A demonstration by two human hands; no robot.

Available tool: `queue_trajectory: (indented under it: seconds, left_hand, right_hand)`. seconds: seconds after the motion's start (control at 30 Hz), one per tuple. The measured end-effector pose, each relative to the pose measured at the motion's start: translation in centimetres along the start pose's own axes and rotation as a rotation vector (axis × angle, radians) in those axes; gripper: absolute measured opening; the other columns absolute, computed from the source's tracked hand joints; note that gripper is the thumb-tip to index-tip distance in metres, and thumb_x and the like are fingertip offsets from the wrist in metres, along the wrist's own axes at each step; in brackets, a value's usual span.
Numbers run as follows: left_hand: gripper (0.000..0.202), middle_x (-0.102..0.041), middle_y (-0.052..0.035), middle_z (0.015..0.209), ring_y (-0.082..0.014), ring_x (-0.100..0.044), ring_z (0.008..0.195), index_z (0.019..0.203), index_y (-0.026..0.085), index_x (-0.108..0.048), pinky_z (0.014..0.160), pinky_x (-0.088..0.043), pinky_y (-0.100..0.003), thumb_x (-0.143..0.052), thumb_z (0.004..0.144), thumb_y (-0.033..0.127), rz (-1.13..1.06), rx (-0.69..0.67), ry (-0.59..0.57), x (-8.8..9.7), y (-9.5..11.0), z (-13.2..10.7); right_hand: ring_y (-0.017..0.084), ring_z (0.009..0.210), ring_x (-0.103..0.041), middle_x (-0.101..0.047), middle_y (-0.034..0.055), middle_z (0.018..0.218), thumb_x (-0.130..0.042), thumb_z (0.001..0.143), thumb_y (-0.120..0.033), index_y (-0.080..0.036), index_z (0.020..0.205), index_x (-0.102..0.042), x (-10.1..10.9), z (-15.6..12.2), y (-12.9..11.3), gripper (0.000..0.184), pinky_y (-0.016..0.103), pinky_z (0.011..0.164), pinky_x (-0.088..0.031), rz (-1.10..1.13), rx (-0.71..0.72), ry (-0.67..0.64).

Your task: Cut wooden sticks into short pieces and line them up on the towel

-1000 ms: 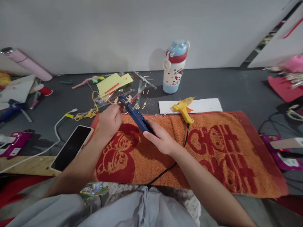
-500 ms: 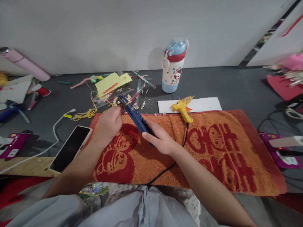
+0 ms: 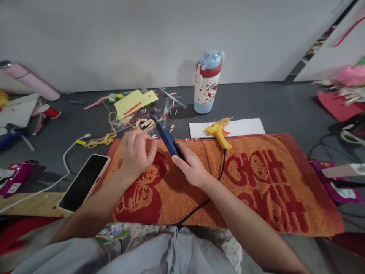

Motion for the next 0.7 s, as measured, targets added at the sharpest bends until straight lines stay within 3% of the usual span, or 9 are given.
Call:
queue_trajectory:
  seconds: [0.1, 0.17, 0.23, 0.33, 0.7]
  left_hand:
    - [0.028, -0.061, -0.0051, 0.077, -0.0199, -0.059, 0.077, 0.086, 0.017, -0.055, 0.072, -0.045, -0.033, -0.049, 0.089, 0.045, -0.329, 0.204, -0.333, -0.4, 1.5, -0.6]
    - [0.034, -0.064, -0.0051, 0.087, -0.0189, -0.060, 0.081, 0.097, 0.017, -0.054, 0.073, -0.046, -0.031, -0.050, 0.087, 0.050, -0.644, 0.346, -0.477, -1.0, 2.2, -1.0]
    - [0.039, -0.063, -0.0055, 0.094, -0.0187, -0.059, 0.088, 0.100, 0.017, -0.052, 0.078, -0.047, -0.031, -0.051, 0.086, 0.054, -0.939, 0.441, -0.494, -1.7, 2.7, -1.3]
    - [0.044, -0.059, -0.0044, 0.093, -0.0181, -0.055, 0.090, 0.100, 0.018, -0.050, 0.082, -0.045, -0.031, -0.056, 0.081, 0.057, -1.122, 0.537, -0.458, -2.5, 2.8, -1.7]
    - [0.049, -0.055, -0.0056, 0.092, -0.0173, -0.053, 0.087, 0.096, 0.017, -0.048, 0.079, -0.045, -0.031, -0.061, 0.076, 0.059, -1.141, 0.584, -0.409, -2.7, 3.1, -1.8]
  right_hand:
    - [0.029, 0.119, -0.054, -0.061, 0.0118, 0.128, -0.045, 0.090, -0.055, -0.017, 0.132, -0.049, -0.1, 0.0, 0.0, 0.056, 0.045, 0.104, -0.040, 0.021, 0.051, 0.013]
    - [0.028, 0.122, -0.053, -0.059, 0.0112, 0.130, -0.045, 0.091, -0.052, -0.019, 0.133, -0.048, -0.2, 0.0, -0.1, 0.054, 0.044, 0.106, -0.039, 0.017, 0.089, -0.005]
    - [0.028, 0.124, -0.052, -0.058, 0.0119, 0.133, -0.045, 0.092, -0.051, -0.019, 0.135, -0.047, -0.3, -0.1, -0.1, 0.054, 0.044, 0.106, -0.038, -0.005, 0.111, -0.024]
    - [0.029, 0.123, -0.053, -0.056, 0.0144, 0.135, -0.045, 0.091, -0.053, -0.017, 0.136, -0.045, -0.3, -0.2, 0.0, 0.058, 0.046, 0.105, -0.039, -0.047, 0.137, -0.030]
    - [0.030, 0.115, -0.058, -0.061, 0.0159, 0.128, -0.046, 0.091, -0.051, -0.015, 0.134, -0.049, -0.1, -0.2, 0.2, 0.056, 0.048, 0.100, -0.043, -0.056, 0.101, -0.038]
Point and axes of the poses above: each hand's wrist, its own z-axis towards the middle knuckle, its own x-axis out of the back of the hand, y = z × x, the point moved 1 cm from there along z, towards the middle knuckle
